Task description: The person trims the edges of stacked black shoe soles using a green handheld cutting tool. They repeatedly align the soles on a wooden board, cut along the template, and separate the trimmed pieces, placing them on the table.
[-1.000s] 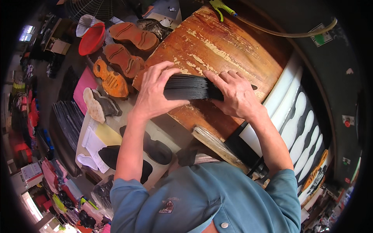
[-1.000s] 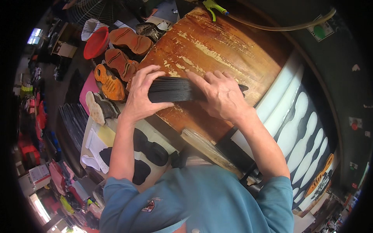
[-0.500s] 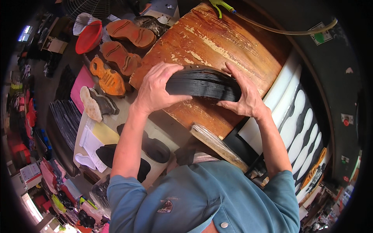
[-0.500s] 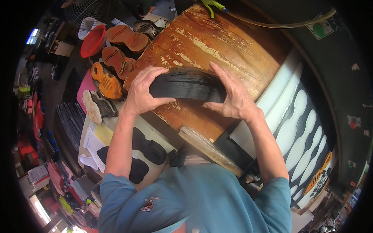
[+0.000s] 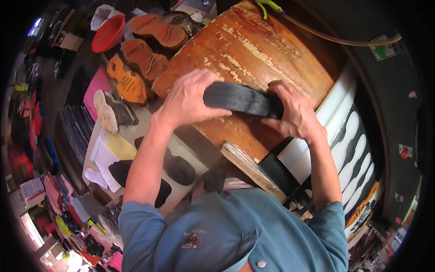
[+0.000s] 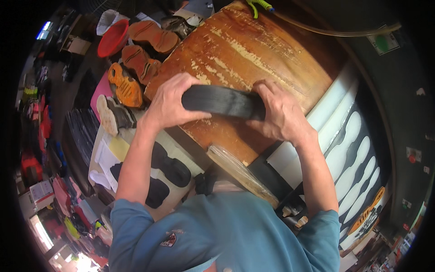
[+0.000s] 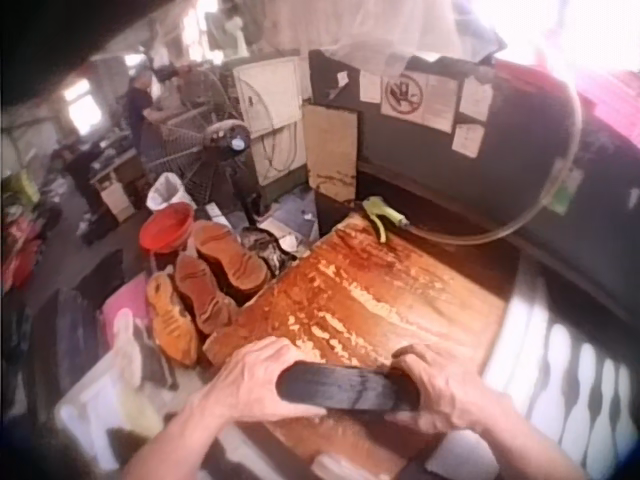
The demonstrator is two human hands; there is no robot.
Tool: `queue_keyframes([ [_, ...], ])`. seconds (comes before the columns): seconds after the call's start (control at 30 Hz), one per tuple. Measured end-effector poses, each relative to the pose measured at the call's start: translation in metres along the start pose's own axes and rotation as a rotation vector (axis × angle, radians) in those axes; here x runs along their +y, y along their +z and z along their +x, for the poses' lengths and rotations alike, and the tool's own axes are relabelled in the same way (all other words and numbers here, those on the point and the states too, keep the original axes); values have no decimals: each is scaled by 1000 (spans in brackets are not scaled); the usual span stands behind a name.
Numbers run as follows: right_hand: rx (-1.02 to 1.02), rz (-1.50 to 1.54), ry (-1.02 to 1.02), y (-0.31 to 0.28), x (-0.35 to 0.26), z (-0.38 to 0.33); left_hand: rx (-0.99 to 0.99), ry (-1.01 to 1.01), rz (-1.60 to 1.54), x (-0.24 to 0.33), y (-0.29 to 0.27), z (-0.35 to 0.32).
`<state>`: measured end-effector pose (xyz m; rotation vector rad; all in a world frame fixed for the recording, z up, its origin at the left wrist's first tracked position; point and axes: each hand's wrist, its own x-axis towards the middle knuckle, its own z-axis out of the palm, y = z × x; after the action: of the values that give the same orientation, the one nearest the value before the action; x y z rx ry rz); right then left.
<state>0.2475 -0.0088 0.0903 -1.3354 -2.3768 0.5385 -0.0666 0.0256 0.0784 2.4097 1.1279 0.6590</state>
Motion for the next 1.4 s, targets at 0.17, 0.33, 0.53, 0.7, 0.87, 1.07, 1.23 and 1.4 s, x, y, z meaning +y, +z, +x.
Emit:
queue_keyframes([
  [0.17, -130, 186, 180, -6, 10, 20, -95, -165, -67, -4, -11, 22],
  [0.33, -352, 538, 289, -27, 19, 28, -414, -425, -180, 0, -47, 50],
  [0.53, -493, 1092, 366, -26, 5, -1, -426, -381, -668, 5, -99, 8],
  [0.7, -565, 1290, 321, -23, -20, -17, -198, -344, -1038, 25, -107, -57],
  [0.87, -602, 1303, 313, -13, -40, -32, 165, -346, -1115, 51, -90, -121],
  [1.07, -504, 1421, 324, 3, -76, -65, 653, -367, -1386, 93, -42, -168],
  [1.23, -347, 1524, 345, 38, -112, -94, 788, -273, -1640, 130, 0, -178],
  [1.4, -270, 1542, 416, 66, -150, -111, 834, -254, -1663, 155, 13, -180],
])
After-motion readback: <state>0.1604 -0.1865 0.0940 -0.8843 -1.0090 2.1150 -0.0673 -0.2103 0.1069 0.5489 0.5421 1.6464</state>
